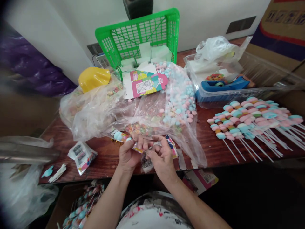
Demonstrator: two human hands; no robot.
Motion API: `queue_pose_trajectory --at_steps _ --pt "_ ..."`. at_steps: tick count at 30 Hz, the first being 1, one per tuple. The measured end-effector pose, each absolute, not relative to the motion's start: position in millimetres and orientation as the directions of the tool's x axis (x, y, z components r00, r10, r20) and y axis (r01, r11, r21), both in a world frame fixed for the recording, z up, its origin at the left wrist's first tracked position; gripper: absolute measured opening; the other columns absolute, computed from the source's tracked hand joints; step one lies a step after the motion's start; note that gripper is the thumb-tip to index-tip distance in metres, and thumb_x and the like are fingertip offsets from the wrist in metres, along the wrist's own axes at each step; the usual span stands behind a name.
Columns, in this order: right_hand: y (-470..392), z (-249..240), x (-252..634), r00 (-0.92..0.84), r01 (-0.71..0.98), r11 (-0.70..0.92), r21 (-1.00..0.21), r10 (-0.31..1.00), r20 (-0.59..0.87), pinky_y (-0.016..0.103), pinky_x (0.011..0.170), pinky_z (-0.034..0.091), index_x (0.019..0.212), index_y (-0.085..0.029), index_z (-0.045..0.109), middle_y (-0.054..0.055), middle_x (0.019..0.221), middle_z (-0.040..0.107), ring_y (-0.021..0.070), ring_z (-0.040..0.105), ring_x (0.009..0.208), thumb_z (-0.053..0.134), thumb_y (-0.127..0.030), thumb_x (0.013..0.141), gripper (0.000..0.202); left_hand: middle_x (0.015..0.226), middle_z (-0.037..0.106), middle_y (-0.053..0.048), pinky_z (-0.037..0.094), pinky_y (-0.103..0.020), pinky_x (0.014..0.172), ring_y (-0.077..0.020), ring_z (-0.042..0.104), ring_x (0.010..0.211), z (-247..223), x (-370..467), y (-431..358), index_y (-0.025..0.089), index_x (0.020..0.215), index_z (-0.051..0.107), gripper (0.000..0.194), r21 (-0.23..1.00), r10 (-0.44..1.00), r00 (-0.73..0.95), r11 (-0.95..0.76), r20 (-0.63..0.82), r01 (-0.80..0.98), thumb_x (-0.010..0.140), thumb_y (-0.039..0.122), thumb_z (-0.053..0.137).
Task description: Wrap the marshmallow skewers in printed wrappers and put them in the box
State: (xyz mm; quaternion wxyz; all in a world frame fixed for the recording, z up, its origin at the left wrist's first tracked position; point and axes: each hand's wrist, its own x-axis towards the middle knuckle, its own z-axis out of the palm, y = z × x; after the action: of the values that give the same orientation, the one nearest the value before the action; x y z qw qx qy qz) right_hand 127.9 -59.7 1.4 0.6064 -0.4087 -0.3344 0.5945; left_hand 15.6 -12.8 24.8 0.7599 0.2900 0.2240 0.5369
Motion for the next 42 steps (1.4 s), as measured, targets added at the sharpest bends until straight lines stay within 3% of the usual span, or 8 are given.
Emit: queue_pose_trajectory --at_steps 8,11,15,20,29,35,39,42 --pt "-57 -18 128 0.292 -0.116 0.189 -0.975 0.945 0.148 0.026 0.072 0.051 0.124 -0.023 0.044 0.0 0.086 0.064 0.0125 0.063 0.076 0.055 -0.016 0.081 0.045 0.065 0.059 0.002 0.048 -0.032 0.086 -0.0163 0.064 0.077 19 48 -28 0.017 0.07 0.053 0.022 0.709 0.961 0.248 0.259 -0.122 -0.656 0.073 0.025 0.073" --pt "-55 -16 135 0.233 -0.167 0.174 -0.97 0.963 0.133 0.024 0.065 0.052 0.124 -0.025 0.042 0.0 0.089 0.065 0.0112 0.063 0.071 0.05 -0.02 0.086 0.039 0.073 0.062 0.0 0.048 -0.031 0.084 -0.0164 0.063 0.08 21 49 -27 0.018 0.079 0.056 0.023 0.664 0.959 0.25 0.275 -0.135 -0.696 0.069 0.025 0.076" --pt "-58 -7 149 0.074 0.175 0.302 -0.937 0.945 0.318 0.028 0.075 0.051 0.134 -0.023 0.038 0.004 0.098 0.066 0.0146 0.064 0.085 0.049 -0.02 0.09 0.046 0.063 0.055 0.002 0.049 -0.031 0.081 -0.0136 0.06 0.07 25 40 -15 0.016 0.069 0.052 0.022 0.588 0.951 0.214 0.308 -0.225 -0.748 0.073 0.024 0.073" --pt "-63 -5 152 -0.047 0.51 0.512 -0.691 0.819 0.572 0.023 0.062 0.046 0.094 -0.019 0.059 0.001 0.076 0.066 0.0127 0.062 0.065 0.049 -0.011 0.088 0.014 0.057 0.046 0.006 0.049 -0.032 0.081 -0.0096 0.052 0.059 23 31 -10 0.017 0.066 0.048 0.025 0.525 0.95 0.144 0.276 -0.278 -0.805 0.077 0.022 0.069" --pt "-62 -11 136 0.005 0.521 0.556 -0.647 0.757 0.654 0.021 0.056 0.048 0.088 -0.018 0.059 0.001 0.07 0.066 0.0113 0.063 0.06 0.045 -0.006 0.087 0.018 0.051 0.028 0.008 0.045 -0.025 0.071 -0.0076 0.038 0.054 17 50 -28 0.018 0.058 0.038 0.041 0.603 0.952 0.211 0.304 -0.221 -0.738 0.08 0.033 0.069" --pt "-62 -12 142 -0.035 0.539 0.593 -0.599 0.726 0.687 0.024 0.057 0.05 0.093 -0.019 0.059 0.003 0.073 0.067 0.0139 0.064 0.063 0.043 -0.008 0.088 0.02 0.063 0.046 0.003 0.039 -0.02 0.064 -0.0083 0.043 0.063 14 53 -26 0.016 0.057 0.046 0.038 0.765 0.945 0.165 0.324 -0.281 -0.557 0.073 0.041 0.069" --pt "-60 15 170 -0.285 0.518 0.704 -0.486 0.677 0.678 0.028 0.069 0.053 0.107 -0.019 0.059 0.005 0.085 0.069 0.0157 0.065 0.077 0.047 -0.01 0.087 0.024 0.054 0.043 0.003 0.032 -0.02 0.05 -0.0068 0.038 0.051 27 32 -22 0.015 0.053 0.043 0.034 0.802 0.856 0.339 0.498 -0.391 -0.331 0.07 0.032 0.067" --pt "-53 41 193 -0.37 0.678 0.695 -0.24 0.605 0.705 0.042 0.093 0.045 0.127 -0.02 0.052 0.011 0.119 0.063 0.0233 0.056 0.111 0.048 -0.006 0.086 0.044 0.046 0.04 0.003 0.023 -0.02 0.041 -0.0069 0.033 0.041 43 14 -25 0.017 0.05 0.039 0.034 0.69 0.615 0.632 0.704 -0.472 -0.17 0.068 0.031 0.065"
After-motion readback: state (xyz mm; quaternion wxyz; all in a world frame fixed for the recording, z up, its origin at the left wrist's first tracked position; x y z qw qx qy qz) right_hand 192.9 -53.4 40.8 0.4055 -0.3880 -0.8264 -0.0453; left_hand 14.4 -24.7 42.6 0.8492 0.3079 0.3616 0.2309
